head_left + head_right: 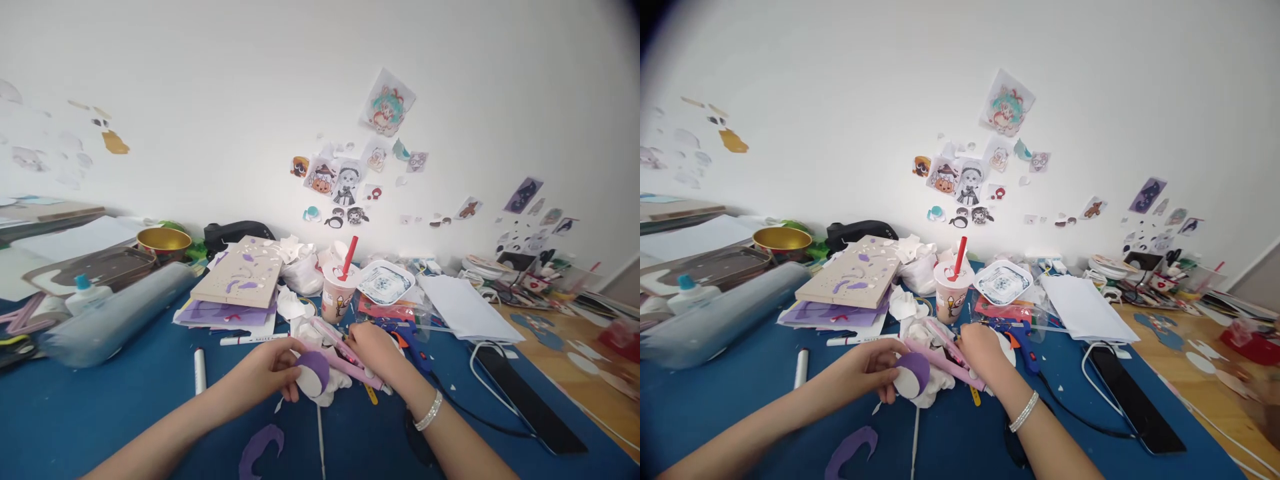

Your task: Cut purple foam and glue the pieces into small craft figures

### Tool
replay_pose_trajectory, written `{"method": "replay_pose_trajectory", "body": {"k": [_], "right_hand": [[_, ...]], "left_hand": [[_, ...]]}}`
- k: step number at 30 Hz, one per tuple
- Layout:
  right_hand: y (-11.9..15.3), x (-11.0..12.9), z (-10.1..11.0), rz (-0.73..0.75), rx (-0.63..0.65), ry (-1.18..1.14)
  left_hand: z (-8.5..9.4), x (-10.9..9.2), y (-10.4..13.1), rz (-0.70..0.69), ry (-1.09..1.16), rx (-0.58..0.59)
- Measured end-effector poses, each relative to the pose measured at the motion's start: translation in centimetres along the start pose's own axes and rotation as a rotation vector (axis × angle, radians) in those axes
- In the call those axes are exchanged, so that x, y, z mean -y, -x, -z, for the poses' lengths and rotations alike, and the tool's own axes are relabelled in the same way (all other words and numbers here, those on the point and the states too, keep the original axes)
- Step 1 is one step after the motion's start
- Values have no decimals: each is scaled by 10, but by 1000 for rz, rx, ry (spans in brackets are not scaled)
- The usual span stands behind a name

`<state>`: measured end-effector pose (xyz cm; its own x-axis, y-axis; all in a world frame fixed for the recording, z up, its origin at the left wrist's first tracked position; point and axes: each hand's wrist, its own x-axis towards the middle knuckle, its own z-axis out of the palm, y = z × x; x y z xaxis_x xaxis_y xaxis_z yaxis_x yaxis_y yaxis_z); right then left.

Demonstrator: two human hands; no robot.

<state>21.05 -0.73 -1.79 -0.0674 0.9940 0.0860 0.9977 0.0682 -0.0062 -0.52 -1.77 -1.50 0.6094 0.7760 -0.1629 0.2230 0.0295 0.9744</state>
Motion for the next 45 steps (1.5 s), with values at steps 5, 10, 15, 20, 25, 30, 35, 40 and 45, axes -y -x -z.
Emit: {"method": "replay_pose_trajectory", "body": {"k": [5,10,15,20,25,30,35,40,45], "right_hand": [[6,-2,3,-50,-108,70],[27,-5,8,292,-531,-71],[51,-4,14,639,-503,-222],[65,-3,21,770,-483,-253],[71,-5,17,628,-506,-205],[67,-7,7,609,-391,-165],[57,-3,8,668,-456,29],[55,0,9,671,-452,112],[56,-4,8,655,-411,96]], "left_hand": [[-9,0,7,53,-108,54],[-12,-3,11,39,-347,59],[-11,5,3,54,-425,30],[-2,15,-6,153,-193,164],[6,15,-7,156,-41,289],[4,20,-5,176,-14,282],[2,28,-2,157,-79,170],[-2,24,5,12,-413,56],[-2,20,9,-163,-938,-2]]}}
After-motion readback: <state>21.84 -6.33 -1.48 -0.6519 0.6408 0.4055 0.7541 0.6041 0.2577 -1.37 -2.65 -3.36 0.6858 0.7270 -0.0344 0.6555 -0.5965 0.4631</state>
